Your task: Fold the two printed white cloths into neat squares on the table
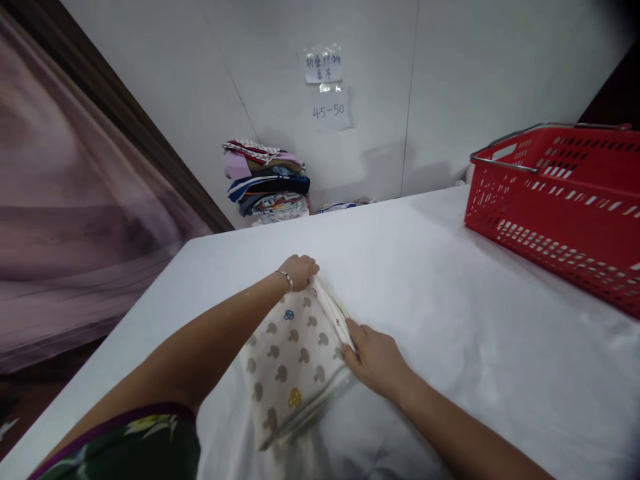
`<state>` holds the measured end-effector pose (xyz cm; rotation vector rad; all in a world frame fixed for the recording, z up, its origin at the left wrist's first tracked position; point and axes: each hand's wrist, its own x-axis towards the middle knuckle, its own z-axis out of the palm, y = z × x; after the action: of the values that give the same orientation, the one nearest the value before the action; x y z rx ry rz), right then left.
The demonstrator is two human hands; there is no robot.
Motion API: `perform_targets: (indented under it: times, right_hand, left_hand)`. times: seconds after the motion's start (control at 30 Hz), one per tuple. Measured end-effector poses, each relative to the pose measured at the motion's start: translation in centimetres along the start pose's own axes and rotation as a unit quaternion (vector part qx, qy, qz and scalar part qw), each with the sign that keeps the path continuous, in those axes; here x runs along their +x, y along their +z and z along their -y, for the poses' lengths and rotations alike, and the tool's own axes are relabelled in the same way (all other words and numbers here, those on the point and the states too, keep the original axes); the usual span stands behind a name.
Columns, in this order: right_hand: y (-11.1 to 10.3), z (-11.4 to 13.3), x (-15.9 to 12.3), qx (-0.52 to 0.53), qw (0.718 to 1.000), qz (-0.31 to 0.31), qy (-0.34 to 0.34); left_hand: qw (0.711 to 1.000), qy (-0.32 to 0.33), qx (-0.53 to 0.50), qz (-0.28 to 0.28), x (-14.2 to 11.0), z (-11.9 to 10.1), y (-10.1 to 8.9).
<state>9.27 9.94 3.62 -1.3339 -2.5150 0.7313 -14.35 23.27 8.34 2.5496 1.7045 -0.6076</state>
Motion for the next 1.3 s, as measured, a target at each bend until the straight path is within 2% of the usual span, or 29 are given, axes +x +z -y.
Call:
perform_targets:
  times: [0.13, 0.3, 0.4, 0.5, 0.63, 0.7, 0.77, 0.87, 0.9, 0.93, 0.97, 1.03, 1.1, 1.23, 1.3]
  right_hand:
    - [-0.7, -0.4, 0.2, -0.007, 0.999, 0.019, 0.044]
    - [-0.9, -0.9, 0.4, -0.003, 0.997, 0.036, 0.065]
    - [-1.0, -1.3, 0.4, 0.03, 0.998, 0.023, 0.059]
    - [-1.1, -1.7, 0.4, 0.085, 0.994, -0.024, 0.069]
    - [-0.8, -2.3, 0.7, 0.179, 0.979, -0.016, 0.097]
    - [-0.4, -2.7, 0.9, 0.205, 0.973, -0.011, 0.108]
    - [0.1, -3.2, 1.2, 0.223, 0.968, -0.006, 0.115]
    - [0.8, -3.9, 1.5, 0.247, 0.961, -0.004, 0.121]
    - [0.9, -4.2, 1.6, 0.255, 0.959, -0.005, 0.126]
    - [0.9, -4.3, 1.7, 0.267, 0.955, -0.005, 0.132]
    - [0.9, -4.3, 1.8, 0.282, 0.949, -0.001, 0.14]
    - [0.8, -4.0, 1.8, 0.327, 0.931, 0.019, 0.163]
    - [0.8, -3.2, 1.4, 0.388, 0.905, 0.048, 0.169]
    - [2.3, -0.7, 0.0, 0.514, 0.838, 0.166, 0.071]
    - [3.6, 0.1, -0.6, 0.538, 0.813, 0.222, 0.026]
  left_hand:
    - [0.995, -0.087, -0.056, 0.014, 0.8, -0.8, 1.3]
    - [0.98, -0.159, -0.112, -0.031, 0.3, -1.8, 3.1]
    - [0.964, -0.208, -0.153, -0.058, -1.4, -1.3, 3.3]
    - [0.934, -0.258, -0.225, -0.097, -5.1, 0.1, 3.8]
    - [0.866, -0.365, -0.298, -0.165, -12.2, 1.3, 6.3]
    - [0.828, -0.424, -0.32, -0.179, -15.7, 0.8, 8.0]
    - [0.777, -0.473, -0.377, -0.174, -18.3, -0.4, 9.7]
    - [0.661, -0.51, -0.53, -0.148, -19.8, -2.8, 11.2]
    - [0.631, -0.504, -0.573, -0.14, -19.7, -3.5, 11.4]
    - [0.616, -0.493, -0.599, -0.138, -19.3, -4.0, 11.3]
    - [0.622, -0.48, -0.602, -0.142, -18.6, -4.3, 11.1]
    - [0.669, -0.459, -0.562, -0.162, -16.9, -4.0, 10.3]
    - [0.716, -0.45, -0.501, -0.186, -14.9, -2.4, 9.1]
    - [0.756, -0.431, -0.443, -0.216, -11.3, 3.2, 6.2]
    - [0.77, -0.432, -0.414, -0.221, -9.9, 5.3, 4.8]
